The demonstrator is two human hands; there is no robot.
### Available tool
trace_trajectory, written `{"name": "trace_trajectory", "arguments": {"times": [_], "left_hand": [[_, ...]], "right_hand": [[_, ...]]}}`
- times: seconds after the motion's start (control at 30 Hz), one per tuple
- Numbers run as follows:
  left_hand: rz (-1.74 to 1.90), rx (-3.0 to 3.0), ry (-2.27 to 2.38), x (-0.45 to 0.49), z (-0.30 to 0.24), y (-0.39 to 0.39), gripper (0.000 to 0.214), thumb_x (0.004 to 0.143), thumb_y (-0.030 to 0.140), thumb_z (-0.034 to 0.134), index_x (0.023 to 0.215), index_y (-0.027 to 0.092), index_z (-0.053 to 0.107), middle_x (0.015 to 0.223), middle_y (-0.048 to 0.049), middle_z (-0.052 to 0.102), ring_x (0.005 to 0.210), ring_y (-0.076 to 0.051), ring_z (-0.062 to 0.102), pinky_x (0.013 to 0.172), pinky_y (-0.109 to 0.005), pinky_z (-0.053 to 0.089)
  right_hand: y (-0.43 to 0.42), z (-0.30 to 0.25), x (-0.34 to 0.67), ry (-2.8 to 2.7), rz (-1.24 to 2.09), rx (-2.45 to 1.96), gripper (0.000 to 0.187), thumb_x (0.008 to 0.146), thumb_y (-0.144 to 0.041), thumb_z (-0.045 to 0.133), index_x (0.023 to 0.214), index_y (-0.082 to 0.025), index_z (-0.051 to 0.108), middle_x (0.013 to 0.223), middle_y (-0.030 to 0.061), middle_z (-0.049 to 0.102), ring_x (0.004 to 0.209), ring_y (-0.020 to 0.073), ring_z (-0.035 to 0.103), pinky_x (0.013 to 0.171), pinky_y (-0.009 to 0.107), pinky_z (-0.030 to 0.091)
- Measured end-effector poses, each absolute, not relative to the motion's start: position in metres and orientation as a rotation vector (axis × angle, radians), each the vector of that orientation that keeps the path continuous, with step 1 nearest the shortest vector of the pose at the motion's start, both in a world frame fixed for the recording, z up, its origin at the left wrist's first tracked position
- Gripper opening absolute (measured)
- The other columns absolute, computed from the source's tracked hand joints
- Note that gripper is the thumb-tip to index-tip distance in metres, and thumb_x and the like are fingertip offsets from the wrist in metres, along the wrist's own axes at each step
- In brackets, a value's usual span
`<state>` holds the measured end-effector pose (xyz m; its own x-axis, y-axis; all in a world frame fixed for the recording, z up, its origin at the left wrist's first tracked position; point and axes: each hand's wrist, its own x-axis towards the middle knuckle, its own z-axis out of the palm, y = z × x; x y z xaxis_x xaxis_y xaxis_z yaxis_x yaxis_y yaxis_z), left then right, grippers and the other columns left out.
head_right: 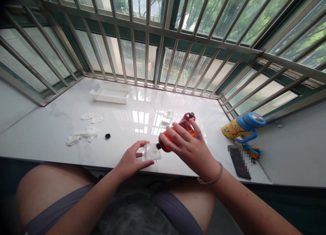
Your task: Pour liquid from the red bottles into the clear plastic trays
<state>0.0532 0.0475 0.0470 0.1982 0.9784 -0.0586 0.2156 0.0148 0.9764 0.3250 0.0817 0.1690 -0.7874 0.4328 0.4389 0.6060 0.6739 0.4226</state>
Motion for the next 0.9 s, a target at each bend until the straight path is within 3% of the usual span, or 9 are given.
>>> {"name": "trace_trajectory", "arguments": {"times": [0.37, 0.9], "left_hand": [[0.916, 1.405, 1.217, 0.054, 0.048, 0.047, 0.071, 0.074, 0.037, 0.097, 0.138, 0.028, 0.067, 0.144, -0.0116, 0.067, 0.138, -0.035, 0.063, 0.104, -0.049, 0.064], [0.911, 1.41, 1.211, 0.052, 0.04, 0.049, 0.072, 0.074, 0.039, 0.098, 0.138, 0.029, 0.066, 0.145, -0.01, 0.067, 0.137, -0.035, 0.063, 0.104, -0.049, 0.064]], "right_hand": [[0.082, 0.175, 0.322, -2.613, -0.848, -0.793, 0.045, 0.106, -0.008, 0.065, 0.145, -0.029, 0.065, 0.143, 0.003, 0.077, 0.137, 0.0281, 0.068, 0.13, 0.056, 0.026], [0.081, 0.181, 0.317, -2.625, -0.868, -0.748, 0.045, 0.106, -0.009, 0.066, 0.143, -0.033, 0.065, 0.143, -0.0005, 0.077, 0.137, 0.0252, 0.068, 0.133, 0.054, 0.025]]}}
